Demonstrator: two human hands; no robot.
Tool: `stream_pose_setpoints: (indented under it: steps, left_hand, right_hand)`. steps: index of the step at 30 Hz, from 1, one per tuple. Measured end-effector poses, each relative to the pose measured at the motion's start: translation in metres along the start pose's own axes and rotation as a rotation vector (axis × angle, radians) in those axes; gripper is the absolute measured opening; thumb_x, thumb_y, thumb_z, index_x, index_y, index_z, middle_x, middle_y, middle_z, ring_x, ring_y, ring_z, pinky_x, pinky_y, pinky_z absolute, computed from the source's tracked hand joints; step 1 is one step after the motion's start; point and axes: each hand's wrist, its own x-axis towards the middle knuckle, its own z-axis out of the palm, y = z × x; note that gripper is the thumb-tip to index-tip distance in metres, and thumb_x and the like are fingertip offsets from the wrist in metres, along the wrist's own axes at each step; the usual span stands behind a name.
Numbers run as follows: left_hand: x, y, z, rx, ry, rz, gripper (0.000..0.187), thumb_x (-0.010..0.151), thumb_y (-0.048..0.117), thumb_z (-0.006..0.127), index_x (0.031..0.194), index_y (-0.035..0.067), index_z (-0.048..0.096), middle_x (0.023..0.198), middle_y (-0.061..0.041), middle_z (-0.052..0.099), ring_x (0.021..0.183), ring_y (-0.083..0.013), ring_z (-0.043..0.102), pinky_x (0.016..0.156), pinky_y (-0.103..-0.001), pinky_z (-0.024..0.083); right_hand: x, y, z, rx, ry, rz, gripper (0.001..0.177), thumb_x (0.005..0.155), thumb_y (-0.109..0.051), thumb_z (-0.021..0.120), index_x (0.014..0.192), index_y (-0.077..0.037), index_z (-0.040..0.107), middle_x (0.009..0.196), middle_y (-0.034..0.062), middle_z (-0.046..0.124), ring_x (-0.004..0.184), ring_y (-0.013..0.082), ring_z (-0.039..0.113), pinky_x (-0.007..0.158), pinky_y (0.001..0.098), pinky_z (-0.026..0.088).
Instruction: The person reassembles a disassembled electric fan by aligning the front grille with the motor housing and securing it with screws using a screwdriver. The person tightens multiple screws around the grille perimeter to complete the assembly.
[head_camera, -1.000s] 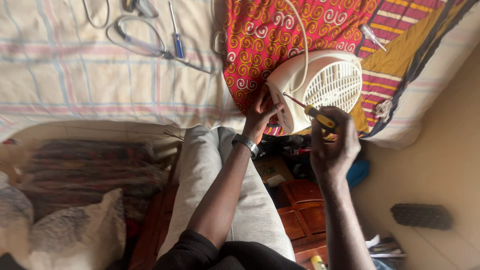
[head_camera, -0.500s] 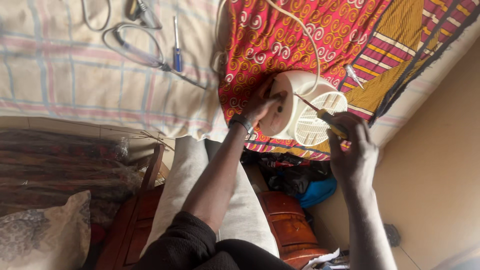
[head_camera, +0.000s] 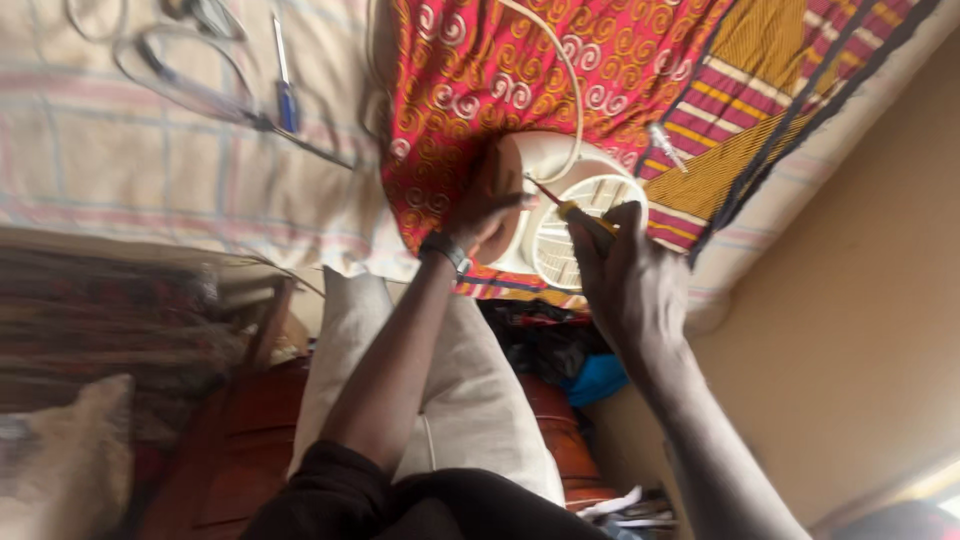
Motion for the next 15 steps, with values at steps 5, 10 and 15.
stream_pose_setpoints:
  steps: [5, 10, 15]
  left_hand:
    - [-0.001, 0.013, 0.011, -0.009, 0.054, 0.014, 0.126, 0.062, 0.033, 0.088, 0.165, 0.005, 0.020, 0.162, -0.017, 0.039, 0.150, -0.0267, 0.036, 0.122, -0.037, 0.031]
    - [-0.003, 0.008, 0.016, -0.111, 0.084, 0.048, 0.123, 0.060, 0.026, 0.089, 0.162, 0.003, 0.025, 0.157, -0.017, 0.045, 0.146, -0.0274, 0.042, 0.120, -0.037, 0.035]
    - [0.006, -0.012, 0.028, -0.248, 0.148, 0.144, 0.118, 0.062, 0.022, 0.090, 0.160, 0.001, 0.027, 0.155, -0.018, 0.044, 0.143, -0.0269, 0.042, 0.118, -0.038, 0.038]
  right_hand:
    - [0.001, 0.013, -0.020, -0.015, 0.265, -0.653, 0.024, 0.093, -0.020, 0.067, 0.114, -0.011, 0.066, 0.092, 0.0148, 0.066, 0.075, 0.0323, 0.070, 0.059, 0.0425, 0.054]
    - [0.027, 0.026, -0.008, -0.269, -0.017, -0.685, 0.021, 0.095, -0.022, 0.068, 0.109, -0.007, 0.068, 0.079, 0.0135, 0.064, 0.062, 0.0332, 0.067, 0.054, 0.0467, 0.053]
    - [0.046, 0.032, -0.002, -0.110, -0.158, -0.452, 0.012, 0.099, -0.021, 0.065, 0.104, -0.011, 0.069, 0.078, 0.0126, 0.066, 0.068, 0.0342, 0.069, 0.063, 0.0473, 0.054]
